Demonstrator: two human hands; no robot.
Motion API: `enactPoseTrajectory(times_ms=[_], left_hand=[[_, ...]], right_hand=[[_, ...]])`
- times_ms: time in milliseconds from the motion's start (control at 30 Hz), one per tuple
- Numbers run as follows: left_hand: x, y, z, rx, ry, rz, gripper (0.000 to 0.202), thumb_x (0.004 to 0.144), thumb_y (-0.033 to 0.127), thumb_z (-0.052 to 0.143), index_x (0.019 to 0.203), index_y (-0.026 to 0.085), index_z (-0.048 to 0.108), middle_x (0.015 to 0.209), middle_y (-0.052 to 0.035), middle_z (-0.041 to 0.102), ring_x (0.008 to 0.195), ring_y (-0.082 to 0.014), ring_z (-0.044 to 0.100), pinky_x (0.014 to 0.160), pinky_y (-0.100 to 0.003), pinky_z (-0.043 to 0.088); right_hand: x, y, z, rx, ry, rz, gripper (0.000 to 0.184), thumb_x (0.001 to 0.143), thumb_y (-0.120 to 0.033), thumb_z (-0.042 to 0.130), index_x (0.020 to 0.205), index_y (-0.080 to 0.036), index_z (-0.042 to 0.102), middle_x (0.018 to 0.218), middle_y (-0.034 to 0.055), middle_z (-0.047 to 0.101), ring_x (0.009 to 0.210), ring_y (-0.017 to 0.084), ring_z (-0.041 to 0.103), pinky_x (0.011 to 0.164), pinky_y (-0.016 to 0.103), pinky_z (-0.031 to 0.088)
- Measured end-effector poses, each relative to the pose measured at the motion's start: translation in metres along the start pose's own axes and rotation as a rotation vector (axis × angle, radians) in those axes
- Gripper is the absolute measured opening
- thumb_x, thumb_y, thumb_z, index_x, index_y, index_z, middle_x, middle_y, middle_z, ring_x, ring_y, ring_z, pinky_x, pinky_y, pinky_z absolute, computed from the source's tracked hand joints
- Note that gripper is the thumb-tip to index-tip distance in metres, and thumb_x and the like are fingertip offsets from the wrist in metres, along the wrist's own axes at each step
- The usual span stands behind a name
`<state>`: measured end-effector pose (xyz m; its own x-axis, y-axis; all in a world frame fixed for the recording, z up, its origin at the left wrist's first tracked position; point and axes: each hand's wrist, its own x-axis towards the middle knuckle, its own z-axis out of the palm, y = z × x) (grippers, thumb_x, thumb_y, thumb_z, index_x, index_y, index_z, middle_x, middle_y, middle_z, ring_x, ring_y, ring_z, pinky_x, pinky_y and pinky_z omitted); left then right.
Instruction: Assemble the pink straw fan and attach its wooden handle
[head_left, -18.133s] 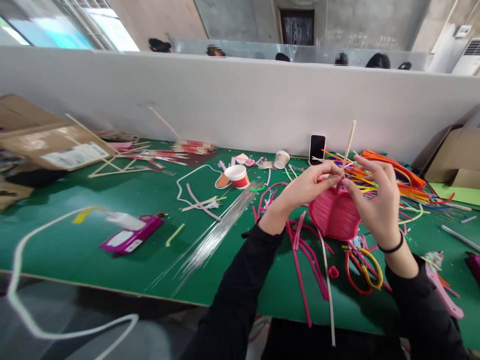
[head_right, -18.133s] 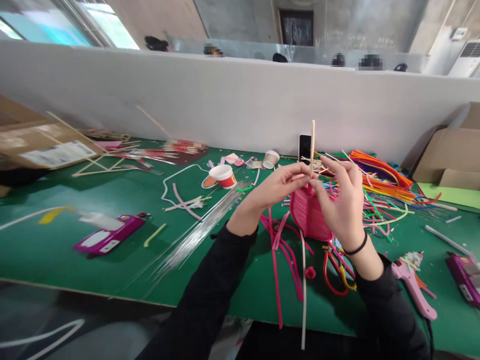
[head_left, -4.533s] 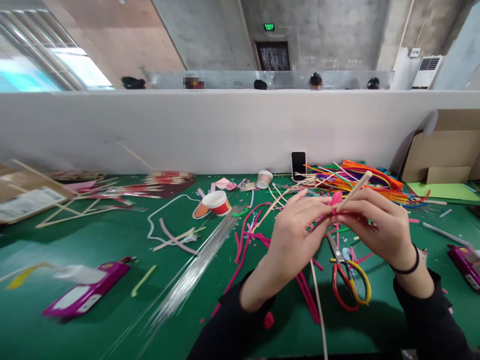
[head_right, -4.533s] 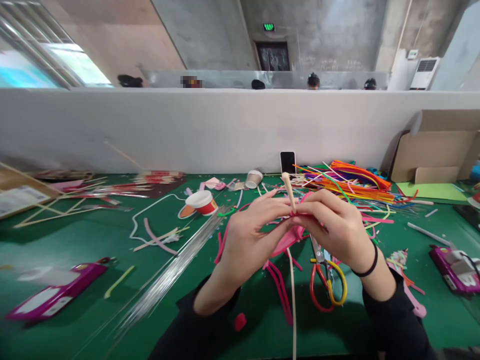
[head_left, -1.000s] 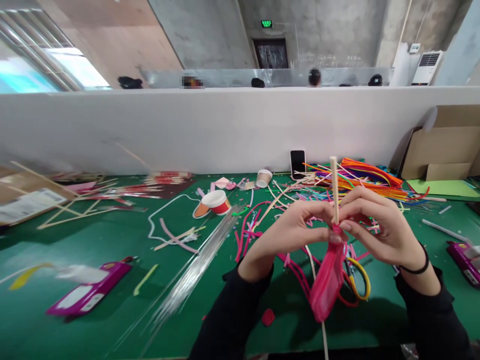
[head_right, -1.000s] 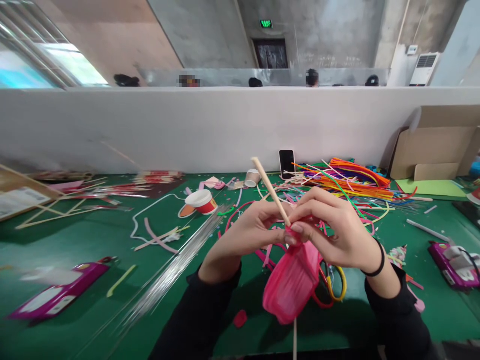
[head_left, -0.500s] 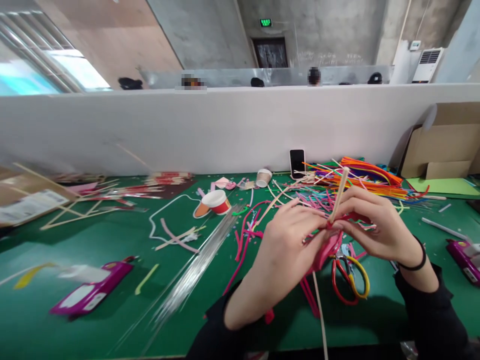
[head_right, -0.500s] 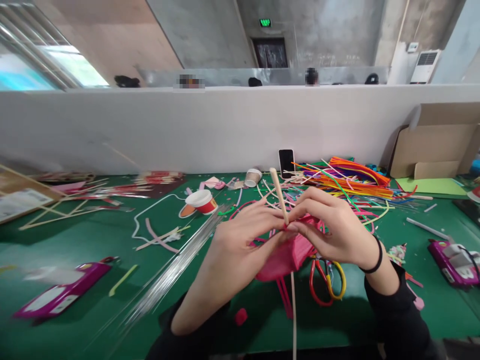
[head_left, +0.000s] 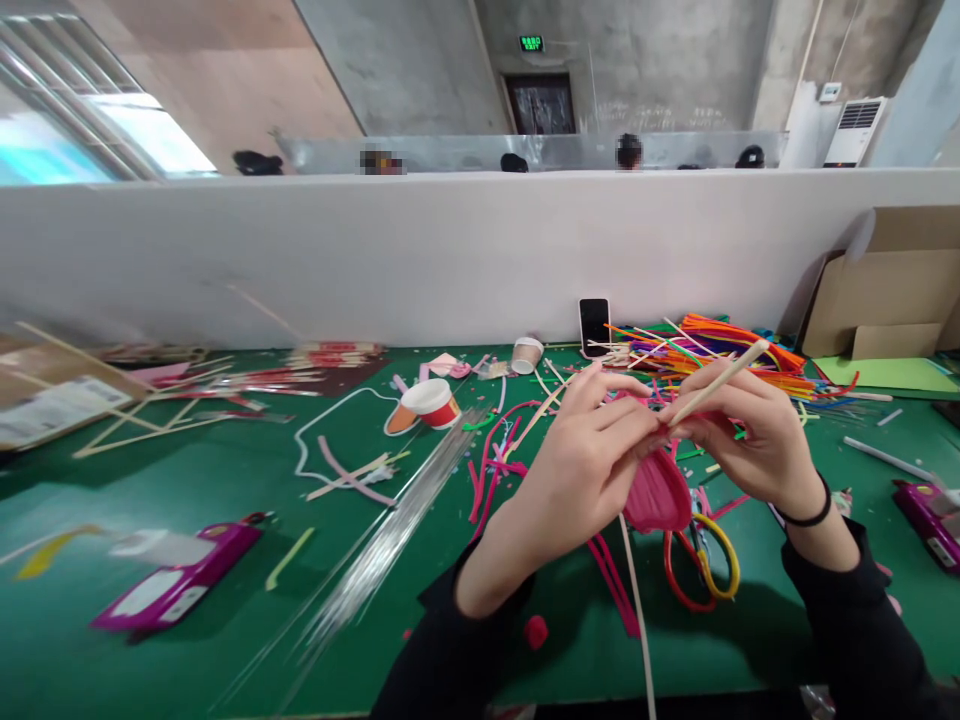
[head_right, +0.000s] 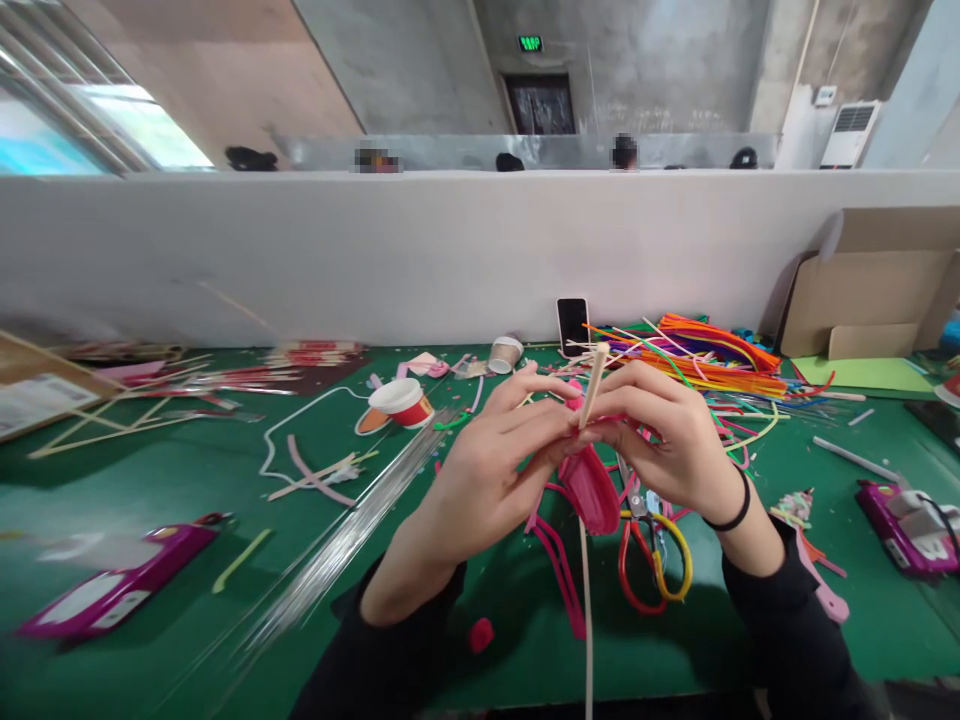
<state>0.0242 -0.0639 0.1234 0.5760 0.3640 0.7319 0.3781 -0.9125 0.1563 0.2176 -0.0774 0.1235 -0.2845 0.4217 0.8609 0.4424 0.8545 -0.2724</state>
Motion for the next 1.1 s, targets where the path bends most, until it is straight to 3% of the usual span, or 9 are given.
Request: enactPoseTrajectory(times_ms=[100,167,367,600,900,967,1100], left_hand=[[0.002,-0.002,0.008,-0.031,0.082,-0.048,0.012,0.093,0.019,0.059,0.102,0.019,0.067,0.094,-0.0062,0.075,0.104,-0.0225,0.064,0.097,-0.047,0.05],[0.002,0.0,0.014,-0.001,0.163,-0.108,0.017,0.089,0.025,0.065,0.105,0.019,0.066,0.101,-0.0074,0.075,0.103,-0.0232,0.066,0.097,-0.048,0.051],[-0.001,0.012,0.018,0.153,0.333,-0.055,0.009,0.088,0.015,0.064,0.091,0.022,0.069,0.085,-0.0014,0.077,0.097,-0.0221,0.071,0.107,-0.055,0.043],[-0.001,0.01,0.004,-0.01,0.217,-0.01,0.016,0.089,0.012,0.063,0.097,0.025,0.07,0.088,-0.0008,0.078,0.105,-0.0217,0.07,0.112,-0.054,0.039],[-0.002,0.004,-0.007,-0.105,-0.015,0.069,0.014,0.091,0.014,0.06,0.09,0.023,0.07,0.084,-0.0006,0.078,0.12,-0.0235,0.064,0.116,-0.055,0.033],[-0.001,0.007,-0.001,-0.129,0.021,0.022,0.011,0.091,0.015,0.061,0.093,0.022,0.069,0.088,-0.0021,0.078,0.116,-0.0231,0.066,0.112,-0.052,0.04],[0.001,0.017,0.017,-0.096,0.24,-0.103,0.005,0.088,0.023,0.068,0.09,0.019,0.067,0.092,-0.0062,0.077,0.1,-0.022,0.071,0.1,-0.047,0.051]], right_hand=[[0.0,0.001,0.0,0.002,0.052,0.037,0.004,0.09,-0.022,0.066,0.087,-0.022,0.068,0.084,0.002,0.069,0.078,0.015,0.065,0.066,0.028,0.054],[0.0,-0.001,0.001,-0.02,0.096,0.058,0.004,0.089,-0.021,0.066,0.086,-0.022,0.068,0.083,0.0018,0.068,0.078,0.016,0.065,0.067,0.029,0.054],[0.0,-0.011,0.0,-0.035,0.131,0.021,0.006,0.089,-0.022,0.066,0.086,-0.024,0.071,0.08,0.0022,0.069,0.075,0.017,0.065,0.068,0.032,0.056],[-0.001,-0.016,-0.01,0.027,0.001,0.012,0.007,0.088,-0.021,0.068,0.092,-0.024,0.074,0.087,0.0027,0.07,0.07,0.013,0.065,0.057,0.025,0.053],[0.0,-0.026,-0.009,0.15,-0.109,0.036,0.006,0.086,-0.019,0.069,0.085,-0.018,0.064,0.082,0.0025,0.065,0.073,0.012,0.061,0.06,0.023,0.051],[0.0,-0.025,-0.007,0.112,-0.052,0.044,0.005,0.088,-0.019,0.068,0.085,-0.018,0.063,0.081,0.0024,0.065,0.073,0.013,0.062,0.061,0.024,0.051],[0.0,-0.021,-0.002,0.033,0.068,0.083,0.006,0.087,-0.02,0.067,0.083,-0.018,0.063,0.08,0.0029,0.065,0.074,0.014,0.063,0.061,0.025,0.052]])
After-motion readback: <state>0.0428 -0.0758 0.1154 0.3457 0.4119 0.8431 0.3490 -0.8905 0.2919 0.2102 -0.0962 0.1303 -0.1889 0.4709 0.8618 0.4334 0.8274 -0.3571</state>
